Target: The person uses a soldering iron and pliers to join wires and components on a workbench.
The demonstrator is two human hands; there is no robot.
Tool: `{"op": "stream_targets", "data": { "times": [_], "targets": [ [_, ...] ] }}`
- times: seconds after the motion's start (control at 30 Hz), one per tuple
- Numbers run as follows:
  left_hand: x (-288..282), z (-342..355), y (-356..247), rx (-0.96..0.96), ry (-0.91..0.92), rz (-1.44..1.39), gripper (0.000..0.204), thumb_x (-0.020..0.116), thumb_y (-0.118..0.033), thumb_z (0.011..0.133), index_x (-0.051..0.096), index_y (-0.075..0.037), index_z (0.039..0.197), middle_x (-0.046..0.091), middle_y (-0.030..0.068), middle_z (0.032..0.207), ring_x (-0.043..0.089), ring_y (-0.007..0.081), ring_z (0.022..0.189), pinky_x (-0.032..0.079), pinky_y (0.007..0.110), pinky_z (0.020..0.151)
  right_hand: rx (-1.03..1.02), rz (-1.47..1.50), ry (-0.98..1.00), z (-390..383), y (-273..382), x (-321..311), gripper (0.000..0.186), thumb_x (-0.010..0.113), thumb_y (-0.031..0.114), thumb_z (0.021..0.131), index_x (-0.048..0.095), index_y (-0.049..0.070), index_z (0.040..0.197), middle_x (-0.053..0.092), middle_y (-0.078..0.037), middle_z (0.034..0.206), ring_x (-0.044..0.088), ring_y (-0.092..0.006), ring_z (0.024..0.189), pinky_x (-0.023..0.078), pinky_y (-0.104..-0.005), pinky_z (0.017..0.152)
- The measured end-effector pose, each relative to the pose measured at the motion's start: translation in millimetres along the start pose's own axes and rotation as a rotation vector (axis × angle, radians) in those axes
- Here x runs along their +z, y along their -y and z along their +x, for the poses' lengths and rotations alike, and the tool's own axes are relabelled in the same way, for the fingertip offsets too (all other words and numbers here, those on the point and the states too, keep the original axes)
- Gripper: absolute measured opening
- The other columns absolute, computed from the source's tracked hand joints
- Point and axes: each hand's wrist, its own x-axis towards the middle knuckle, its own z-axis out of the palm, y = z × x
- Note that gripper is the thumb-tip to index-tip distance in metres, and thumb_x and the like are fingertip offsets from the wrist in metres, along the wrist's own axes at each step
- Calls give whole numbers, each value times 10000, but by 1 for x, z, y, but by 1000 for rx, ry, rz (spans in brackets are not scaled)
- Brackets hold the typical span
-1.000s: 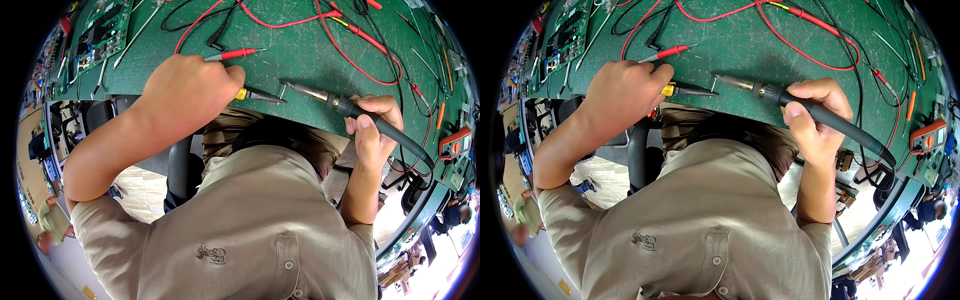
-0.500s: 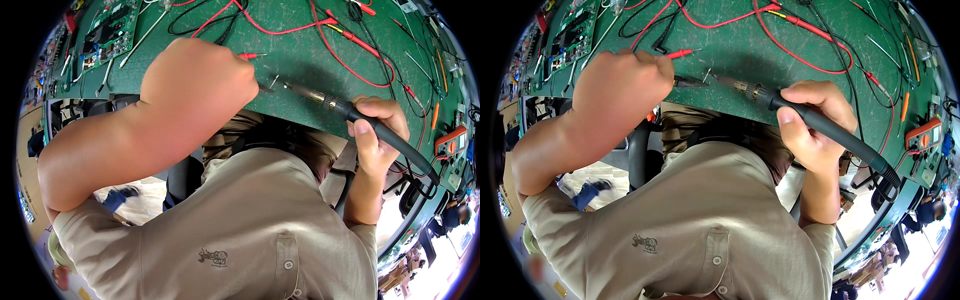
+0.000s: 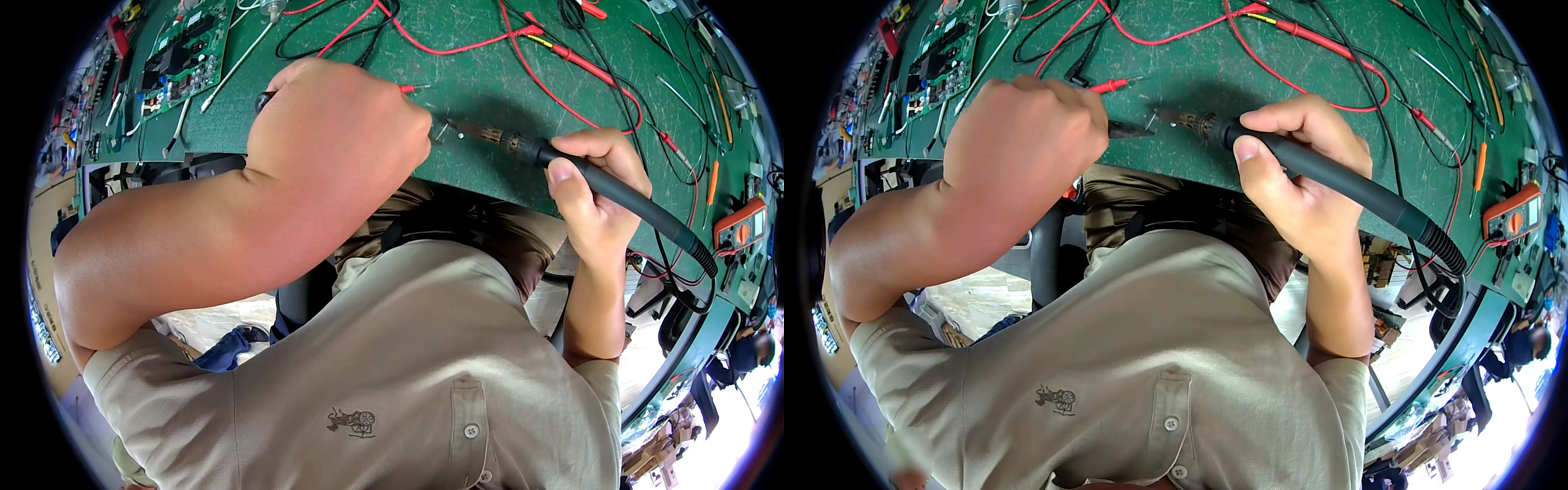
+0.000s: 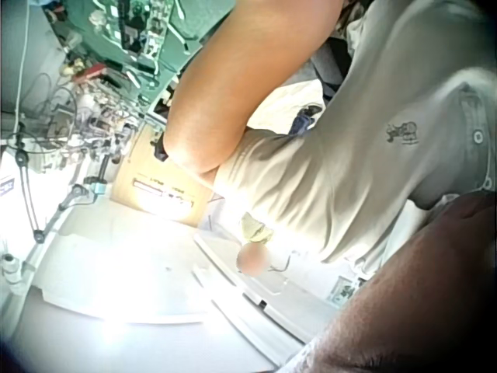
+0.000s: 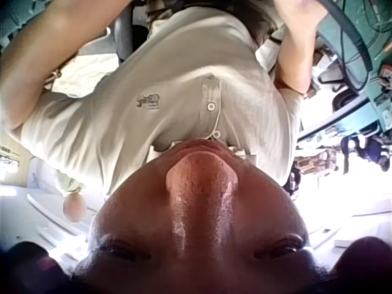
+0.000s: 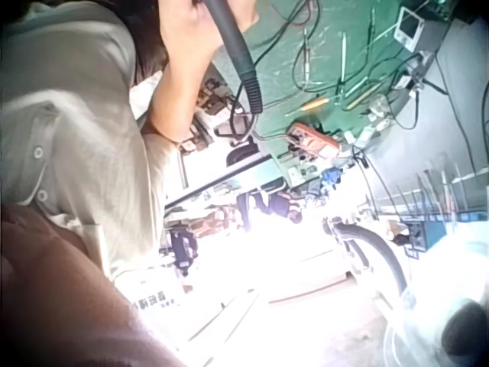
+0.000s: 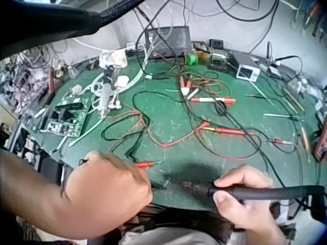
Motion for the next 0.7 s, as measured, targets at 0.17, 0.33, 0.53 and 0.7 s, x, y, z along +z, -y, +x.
{"op": "stream_targets", "data": {
  "times": [0.17,0.33,0.53,0.7],
  "targets": [
    [-2,1,-1,10,43,25,126,682,-86,566,586,-81,647,551,17,553,586,135,535,433,257,436,-50,-51,3,2,2,0,167,721,47,786,632,-34,903,653,-50,719,566,-65,616,435,-198,554],
    [-10,4,-1,19,164,-63,120,744,-105,585,723,-97,703,669,71,635,676,255,603,555,431,535,-109,-91,9,3,0,-2,172,728,55,782,635,-30,899,652,-48,709,565,-63,608,433,-195,550],
    [-13,4,-1,8,164,-79,139,744,-104,603,728,-100,742,681,77,663,686,253,626,561,436,554,-120,-78,10,2,0,-1,172,733,57,784,636,-30,896,652,-50,710,560,-62,596,432,-195,544],
    [-16,5,-1,-4,199,-120,140,737,-104,627,725,-104,766,682,74,665,690,251,635,563,436,556,-130,-88,10,1,1,2,166,733,56,784,637,-34,885,649,-47,708,560,-58,597,437,-195,545]
  ]
}}
